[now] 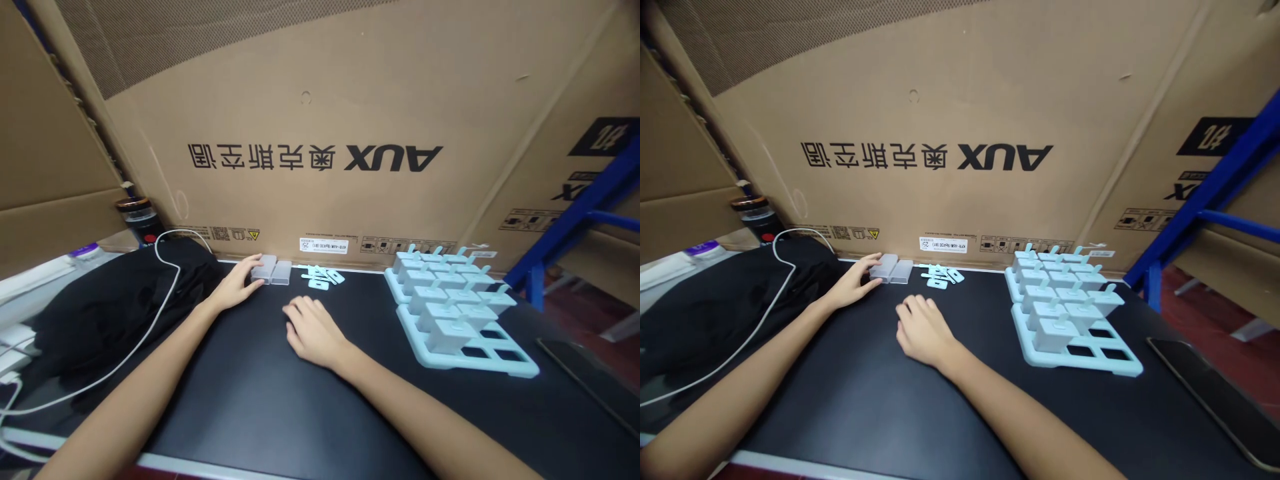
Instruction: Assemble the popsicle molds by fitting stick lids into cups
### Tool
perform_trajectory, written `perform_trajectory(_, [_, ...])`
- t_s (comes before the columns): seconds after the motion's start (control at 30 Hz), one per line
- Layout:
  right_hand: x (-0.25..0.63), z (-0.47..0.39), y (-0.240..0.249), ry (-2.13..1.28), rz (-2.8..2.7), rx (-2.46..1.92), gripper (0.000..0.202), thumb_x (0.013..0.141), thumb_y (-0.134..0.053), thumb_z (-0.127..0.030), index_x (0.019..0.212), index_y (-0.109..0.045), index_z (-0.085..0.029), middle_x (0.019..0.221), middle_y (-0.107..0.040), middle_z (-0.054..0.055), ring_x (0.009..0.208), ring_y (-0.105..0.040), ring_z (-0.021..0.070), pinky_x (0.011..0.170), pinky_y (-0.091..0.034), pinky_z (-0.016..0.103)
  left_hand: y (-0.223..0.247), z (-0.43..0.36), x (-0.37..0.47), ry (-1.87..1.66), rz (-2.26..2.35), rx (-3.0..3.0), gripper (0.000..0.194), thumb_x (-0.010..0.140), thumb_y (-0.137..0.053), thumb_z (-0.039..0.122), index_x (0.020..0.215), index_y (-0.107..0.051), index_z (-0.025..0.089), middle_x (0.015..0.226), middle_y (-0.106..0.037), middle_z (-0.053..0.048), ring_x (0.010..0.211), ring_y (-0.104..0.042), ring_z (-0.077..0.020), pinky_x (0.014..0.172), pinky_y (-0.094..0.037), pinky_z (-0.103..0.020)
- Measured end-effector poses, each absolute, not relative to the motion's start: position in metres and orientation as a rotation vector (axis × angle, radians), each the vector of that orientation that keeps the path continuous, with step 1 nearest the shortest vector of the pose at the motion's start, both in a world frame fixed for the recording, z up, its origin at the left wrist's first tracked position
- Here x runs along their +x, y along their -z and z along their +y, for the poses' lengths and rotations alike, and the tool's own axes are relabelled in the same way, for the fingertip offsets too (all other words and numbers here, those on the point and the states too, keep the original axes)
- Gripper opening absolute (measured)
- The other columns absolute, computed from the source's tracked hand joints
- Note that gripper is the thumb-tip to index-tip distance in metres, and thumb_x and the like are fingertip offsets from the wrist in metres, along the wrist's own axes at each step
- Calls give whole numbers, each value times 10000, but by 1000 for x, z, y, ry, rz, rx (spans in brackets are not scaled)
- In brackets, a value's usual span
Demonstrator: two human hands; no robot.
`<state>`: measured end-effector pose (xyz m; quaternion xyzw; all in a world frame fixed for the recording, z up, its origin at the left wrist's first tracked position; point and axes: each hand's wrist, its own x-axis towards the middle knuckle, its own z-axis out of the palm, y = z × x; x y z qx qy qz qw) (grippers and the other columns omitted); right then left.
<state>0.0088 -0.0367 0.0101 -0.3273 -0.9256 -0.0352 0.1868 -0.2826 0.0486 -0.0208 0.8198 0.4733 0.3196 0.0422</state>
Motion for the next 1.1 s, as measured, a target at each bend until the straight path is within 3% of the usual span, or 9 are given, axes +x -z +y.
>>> perform_trajectory(0.1, [42,-75,-23,54,-2606,-789,284,953,-460,-249,1200,-584,-183,1108,-630,101,973,-563,220,818,-452,369,14,46,-281,-1052,1551,2655,430,923,-571,487,1257,-513,222,1479,-461,-136,1373,-413,-332,1125,-346,-595])
perform_trajectory(0.23, [116,-101,-42,101,-2085,-965,288,908,-532,-213,1195,-516,-236,1006,-602,82,926,-581,211,791,-489,365,2,36,-266,-1230,1613,2750,331,888,-614,388,1156,-535,211,1313,-544,-136,1238,-481,-329,1057,-399,-559])
perform_trajectory(0.3, [156,-101,-43,191,-1682,-1216,269,865,-620,-319,1093,-504,-234,895,-519,41,756,-529,186,682,-473,348,-2,30,-250,-1256,1532,2815,229,886,-605,319,1075,-546,205,1185,-582,-122,1126,-528,-301,996,-443,-510])
perform_trajectory(0.47, [224,-95,-10,-201,-1192,-1572,655,702,-728,-612,1106,-382,-229,840,-446,-25,660,-523,147,606,-466,316,-6,14,-201,-953,1147,3036,39,909,-514,192,920,-551,202,988,-610,-89,911,-561,-238,826,-489,-400])
perform_trajectory(0.57, [238,-93,6,-144,-1350,-1793,647,644,-717,-718,940,-396,-240,755,-458,-38,610,-524,157,595,-458,332,-4,4,-180,-718,945,3081,106,937,-456,172,908,-552,204,976,-615,-79,873,-574,-213,790,-502,-365])
perform_trajectory(0.7, [237,-93,8,258,-1712,-1994,573,760,-574,-762,693,-274,-278,677,-478,-3,596,-526,201,560,-390,346,-2,-4,-167,-629,874,3017,140,954,-435,163,949,-564,218,1022,-635,-69,940,-596,-206,845,-521,-349])
perform_trajectory(0.93, [220,-98,-7,426,-1808,-2298,463,887,-476,-678,734,-294,-280,715,-564,41,598,-611,259,540,-366,351,-3,6,-179,-756,1098,3047,123,947,-491,186,1006,-596,211,1050,-650,-72,987,-591,-233,857,-525,-383])
perform_trajectory(1.1, [225,-94,-10,226,-1673,-2201,466,815,-549,-673,727,-315,-280,631,-563,25,594,-617,262,552,-387,342,-9,22,-220,-1062,1480,2962,275,959,-573,315,1225,-581,244,1279,-557,-111,1198,-495,-298,1024,-478,-496])
